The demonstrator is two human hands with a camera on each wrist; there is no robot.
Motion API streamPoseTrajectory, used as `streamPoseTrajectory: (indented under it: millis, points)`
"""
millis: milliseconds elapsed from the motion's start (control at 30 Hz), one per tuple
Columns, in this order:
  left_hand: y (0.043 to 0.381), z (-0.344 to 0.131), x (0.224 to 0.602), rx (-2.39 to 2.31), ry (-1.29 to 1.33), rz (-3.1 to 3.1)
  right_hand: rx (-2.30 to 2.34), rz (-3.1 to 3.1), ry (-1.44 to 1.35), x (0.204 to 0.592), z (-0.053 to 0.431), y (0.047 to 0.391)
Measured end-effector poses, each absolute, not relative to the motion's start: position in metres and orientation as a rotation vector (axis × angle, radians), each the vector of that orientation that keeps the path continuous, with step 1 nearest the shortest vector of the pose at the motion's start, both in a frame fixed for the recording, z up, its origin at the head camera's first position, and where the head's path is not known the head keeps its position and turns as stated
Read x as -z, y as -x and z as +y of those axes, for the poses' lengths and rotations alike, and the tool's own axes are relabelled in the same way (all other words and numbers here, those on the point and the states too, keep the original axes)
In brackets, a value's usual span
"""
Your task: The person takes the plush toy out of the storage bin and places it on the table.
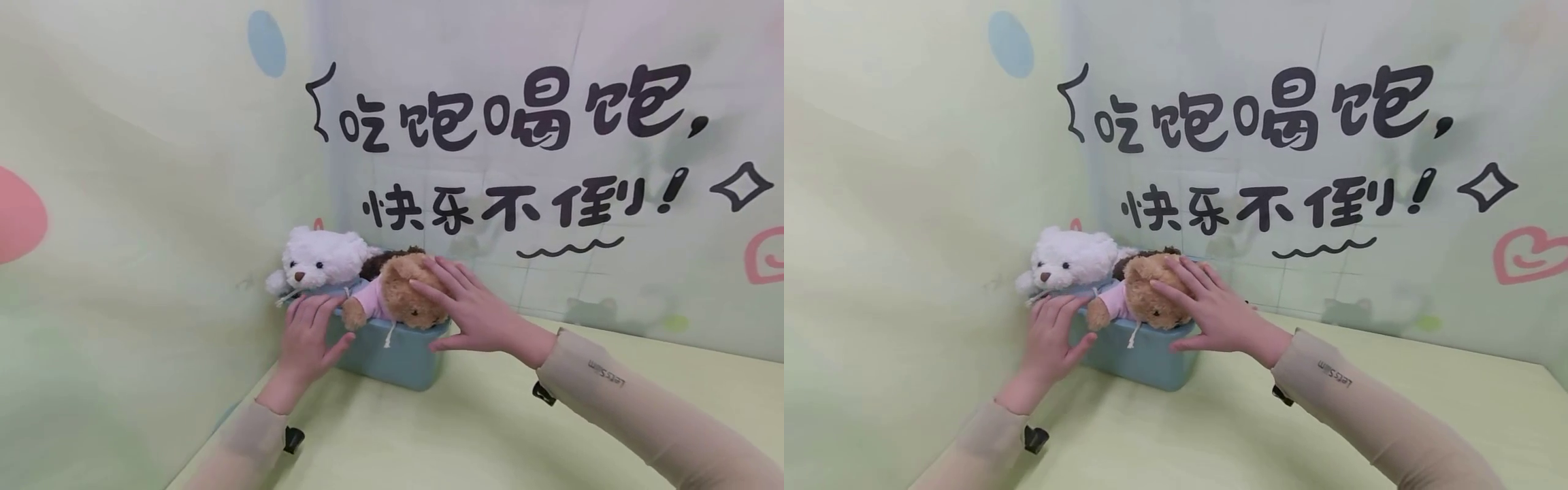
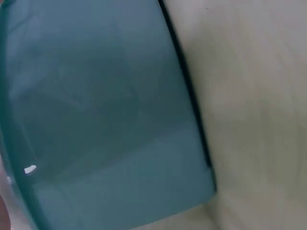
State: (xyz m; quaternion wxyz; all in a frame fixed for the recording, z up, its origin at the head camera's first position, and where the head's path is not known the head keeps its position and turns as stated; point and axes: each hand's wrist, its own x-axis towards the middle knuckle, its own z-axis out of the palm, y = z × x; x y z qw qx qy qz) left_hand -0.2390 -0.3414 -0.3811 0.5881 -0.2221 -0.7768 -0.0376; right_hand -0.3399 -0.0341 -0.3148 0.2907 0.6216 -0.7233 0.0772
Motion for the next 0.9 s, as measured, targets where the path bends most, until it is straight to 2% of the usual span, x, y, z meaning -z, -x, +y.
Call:
streamPoseTrajectory:
  millis: [233, 900]
  points:
    - [0.256, -0.344, 0.401, 0.167, 0.469, -1.827, -0.300, -1.920, -1.682, 0.307, -0.048, 0.350]
    - [0.275, -0.334, 0.412, 0.237, 0.363, -1.899, -0.452, -1.868, -1.513, 0.286, -0.090, 0.368]
